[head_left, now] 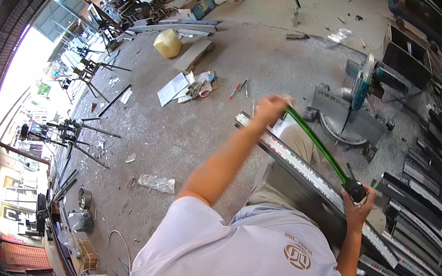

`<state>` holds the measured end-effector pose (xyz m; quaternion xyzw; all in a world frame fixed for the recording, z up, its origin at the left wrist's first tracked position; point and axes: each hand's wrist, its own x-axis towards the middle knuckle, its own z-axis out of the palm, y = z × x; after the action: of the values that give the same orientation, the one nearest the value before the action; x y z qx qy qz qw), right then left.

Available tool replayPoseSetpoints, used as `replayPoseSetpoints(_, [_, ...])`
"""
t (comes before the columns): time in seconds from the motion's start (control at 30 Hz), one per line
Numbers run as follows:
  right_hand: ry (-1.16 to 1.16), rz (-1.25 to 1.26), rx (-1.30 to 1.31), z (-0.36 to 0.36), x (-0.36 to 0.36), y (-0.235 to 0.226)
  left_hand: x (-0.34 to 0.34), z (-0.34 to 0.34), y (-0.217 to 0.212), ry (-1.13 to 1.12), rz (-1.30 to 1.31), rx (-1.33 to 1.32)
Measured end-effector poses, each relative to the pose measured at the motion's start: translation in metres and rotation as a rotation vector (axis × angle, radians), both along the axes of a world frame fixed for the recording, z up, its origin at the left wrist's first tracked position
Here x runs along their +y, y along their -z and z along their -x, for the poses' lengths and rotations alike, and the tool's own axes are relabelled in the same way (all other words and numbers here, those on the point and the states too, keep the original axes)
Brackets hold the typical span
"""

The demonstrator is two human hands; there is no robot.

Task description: The person sits on the floor in a workshop and measures metal profiles with a tape measure, marks them with a pen, and cuts them using a miter saw. The person repeats this process for multiple profiles, placing the cut pieces aside.

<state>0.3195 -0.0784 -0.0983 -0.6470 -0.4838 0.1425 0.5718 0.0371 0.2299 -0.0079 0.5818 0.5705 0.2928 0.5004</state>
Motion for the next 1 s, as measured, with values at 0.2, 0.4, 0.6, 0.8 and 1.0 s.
replayPoseSetpoints(0.2, [-0.169, -0.019, -0.093, 0.008, 0.001, -0.017, 0.069, 0.174, 0.046, -0.526, 0.003, 0.101])
replayPoseSetpoints(0.4, [-0.215, 0.018, -0.085, 0.006, -0.002, -0.023, 0.030, 0.167, 0.084, -0.565, 0.136, -0.009])
replayPoseSetpoints(0.6, [-0.113, 0.040, -0.208, -0.013, -0.029, -0.015, 0.016, 0.161, 0.099, -0.341, 0.022, 0.209])
replayPoseSetpoints(0.8, [-0.125, 0.031, -0.130, -0.024, -0.043, -0.017, -0.003, 0.155, 0.095, -0.228, -0.519, 0.642])
replayPoseSetpoints(1.0, [-0.089, 0.129, -0.084, -0.026, -0.056, -0.027, -0.088, -0.009, 0.021, 0.641, -0.715, 0.308])
